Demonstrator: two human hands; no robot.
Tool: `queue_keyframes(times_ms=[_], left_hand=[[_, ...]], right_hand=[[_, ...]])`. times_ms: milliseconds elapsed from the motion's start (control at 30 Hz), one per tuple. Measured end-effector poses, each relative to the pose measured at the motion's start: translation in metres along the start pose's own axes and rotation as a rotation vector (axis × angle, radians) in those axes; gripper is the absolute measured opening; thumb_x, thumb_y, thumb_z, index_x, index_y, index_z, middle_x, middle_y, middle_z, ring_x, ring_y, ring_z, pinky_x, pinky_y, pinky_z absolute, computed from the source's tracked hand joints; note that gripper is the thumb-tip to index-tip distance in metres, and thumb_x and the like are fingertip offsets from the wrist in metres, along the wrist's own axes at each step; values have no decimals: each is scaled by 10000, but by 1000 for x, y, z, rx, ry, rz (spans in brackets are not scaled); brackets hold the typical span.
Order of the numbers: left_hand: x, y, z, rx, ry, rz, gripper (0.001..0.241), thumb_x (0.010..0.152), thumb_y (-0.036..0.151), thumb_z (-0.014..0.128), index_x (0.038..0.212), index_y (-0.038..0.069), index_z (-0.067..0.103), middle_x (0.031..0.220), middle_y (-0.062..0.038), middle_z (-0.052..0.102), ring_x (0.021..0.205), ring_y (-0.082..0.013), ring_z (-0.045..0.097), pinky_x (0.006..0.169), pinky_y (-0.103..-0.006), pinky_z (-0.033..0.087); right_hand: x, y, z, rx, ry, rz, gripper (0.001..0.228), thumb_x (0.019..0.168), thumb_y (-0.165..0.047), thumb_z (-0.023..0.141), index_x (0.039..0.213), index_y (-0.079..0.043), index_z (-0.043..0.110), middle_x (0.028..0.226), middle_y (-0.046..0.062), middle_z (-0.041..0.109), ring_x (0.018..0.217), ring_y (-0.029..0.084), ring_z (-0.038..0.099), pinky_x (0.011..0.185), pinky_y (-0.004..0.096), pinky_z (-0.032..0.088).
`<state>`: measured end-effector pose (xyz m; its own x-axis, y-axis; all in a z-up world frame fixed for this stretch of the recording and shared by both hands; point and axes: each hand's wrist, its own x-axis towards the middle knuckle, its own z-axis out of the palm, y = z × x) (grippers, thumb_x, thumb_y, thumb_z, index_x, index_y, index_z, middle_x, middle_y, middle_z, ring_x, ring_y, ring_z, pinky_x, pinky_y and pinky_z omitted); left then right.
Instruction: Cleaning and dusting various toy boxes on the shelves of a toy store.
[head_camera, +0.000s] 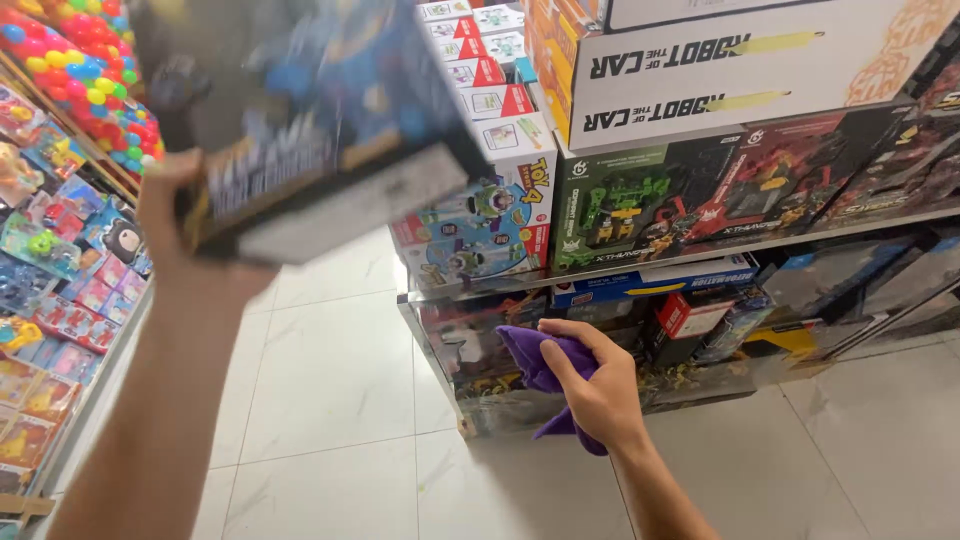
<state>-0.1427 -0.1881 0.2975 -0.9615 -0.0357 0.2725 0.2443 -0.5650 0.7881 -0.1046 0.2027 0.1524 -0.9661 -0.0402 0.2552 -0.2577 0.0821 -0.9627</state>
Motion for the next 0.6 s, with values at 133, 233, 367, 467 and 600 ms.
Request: queue_keyframes(times_ms=[133,233,367,467,600], left_hand=[[115,-1,27,39,-204,9,501,927,392,634,1295,53,626,1280,-104,672,1195,-259,635,1095,-413,510],[195,-16,20,72,-142,-66,468,855,400,652,1190,72,652,1130,-113,675,1066,-289,648,955,-460,530],[261,-40,22,64,-8,-327,491,736,441,672,1069,81,686,1071,-123,692,975,-292,657,840,-482,578],[270,-39,44,259,127,-420,543,643,505,597,1024,143,731,1043,-114,741,953,-277,697,775,-504,562],[306,-55,14,208,108,-479,537,705,525,649,1088,155,721,1108,-122,693,1025,-285,654,887,-506,546]], right_hand=[[10,2,3,-100,-37,112,288,887,-189,722,1131,-41,758,1051,94,798,912,166,747,811,309,607],[16,8,5,-189,10,117,271,885,-195,736,1102,-36,766,983,98,804,859,172,730,783,311,588],[17,21,3,-234,105,62,239,876,-174,738,1050,-14,770,928,97,807,822,165,731,779,297,577],[23,27,-4,-236,192,355,258,860,-170,743,1075,-36,790,907,92,824,804,152,757,752,296,596],[27,59,-13,-207,306,288,265,861,-147,747,1069,11,785,922,110,815,815,147,730,764,285,578]])
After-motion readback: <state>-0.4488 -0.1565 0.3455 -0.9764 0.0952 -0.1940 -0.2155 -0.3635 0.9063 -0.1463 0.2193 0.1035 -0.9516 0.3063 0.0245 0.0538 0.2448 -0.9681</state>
